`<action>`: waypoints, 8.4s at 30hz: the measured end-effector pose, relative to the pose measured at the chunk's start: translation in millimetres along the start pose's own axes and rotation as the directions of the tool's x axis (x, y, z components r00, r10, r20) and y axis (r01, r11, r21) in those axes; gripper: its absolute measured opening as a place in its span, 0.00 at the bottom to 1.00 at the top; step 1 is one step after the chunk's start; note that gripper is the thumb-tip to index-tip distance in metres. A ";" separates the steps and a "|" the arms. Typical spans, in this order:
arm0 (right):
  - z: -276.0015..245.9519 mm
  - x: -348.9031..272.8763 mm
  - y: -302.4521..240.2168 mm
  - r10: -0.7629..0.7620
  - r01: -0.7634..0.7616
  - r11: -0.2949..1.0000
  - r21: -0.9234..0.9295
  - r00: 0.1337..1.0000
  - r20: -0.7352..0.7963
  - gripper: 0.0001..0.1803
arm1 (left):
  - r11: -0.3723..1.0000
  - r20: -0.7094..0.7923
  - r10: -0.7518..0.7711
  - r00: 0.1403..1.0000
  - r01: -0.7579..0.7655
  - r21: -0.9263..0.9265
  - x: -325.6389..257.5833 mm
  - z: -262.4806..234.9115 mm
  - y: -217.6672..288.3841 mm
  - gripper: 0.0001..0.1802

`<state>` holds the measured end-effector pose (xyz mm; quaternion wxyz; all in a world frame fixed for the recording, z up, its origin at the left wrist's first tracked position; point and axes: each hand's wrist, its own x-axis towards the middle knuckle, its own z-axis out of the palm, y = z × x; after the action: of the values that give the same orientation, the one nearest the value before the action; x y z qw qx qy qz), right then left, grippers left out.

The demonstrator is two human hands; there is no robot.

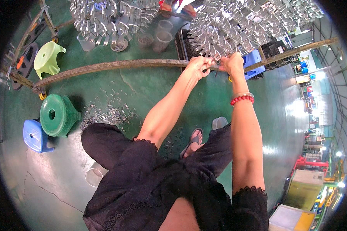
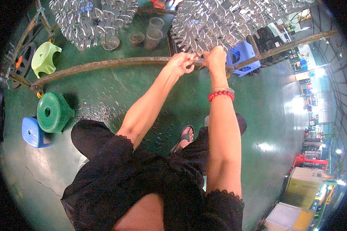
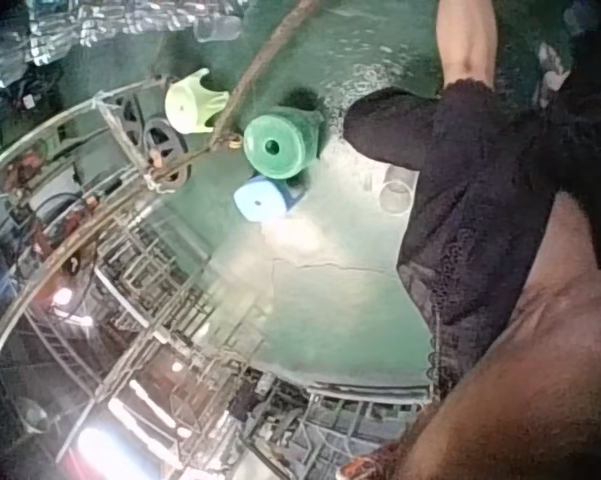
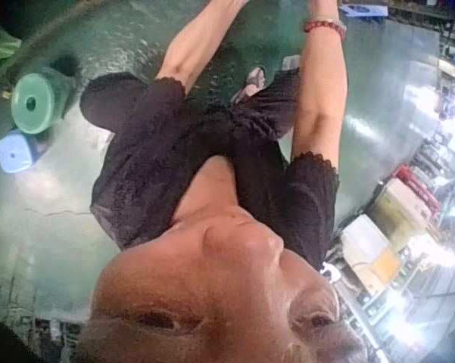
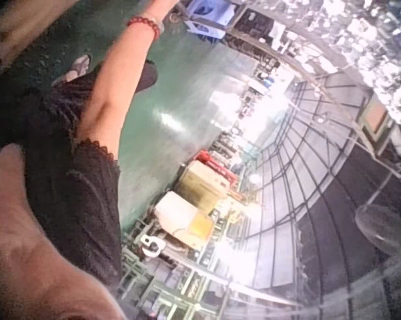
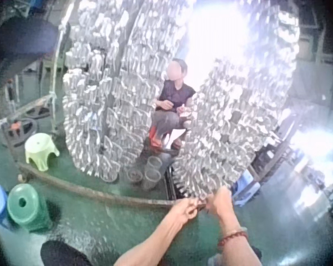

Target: The person sits on the floor and repeatedly picks up small metal hooks and a thin wire, then uses pliers to attach the hooks to a hanging metal mesh structure. The person continues this repetitive assembly process for the duration of the clip.

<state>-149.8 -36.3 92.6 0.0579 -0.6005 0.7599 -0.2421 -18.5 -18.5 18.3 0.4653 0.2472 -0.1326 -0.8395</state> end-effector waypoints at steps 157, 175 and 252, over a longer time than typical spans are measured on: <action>-243.7 -17.1 -187.9 -0.449 0.531 0.845 -0.057 0.649 -0.614 0.12 | 0.945 -0.072 0.171 0.983 -0.143 0.293 -43.9 -21.9 21.3 0.07; -300.9 1.5 -167.0 -0.463 0.589 0.807 0.048 0.680 -0.568 0.17 | 0.947 -0.086 0.173 0.981 -0.142 0.289 -45.2 -14.2 24.5 0.07; 85.8 114.6 77.7 -0.417 -0.611 -0.728 0.311 0.755 0.506 0.47 | 0.824 -0.254 0.511 0.821 -0.552 -0.125 5.9 -18.5 77.2 0.28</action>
<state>-217.3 -157.1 6.7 0.8231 -0.0014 0.0668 -0.5639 44.1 -64.5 35.9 0.7146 0.2406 -0.0649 -0.6536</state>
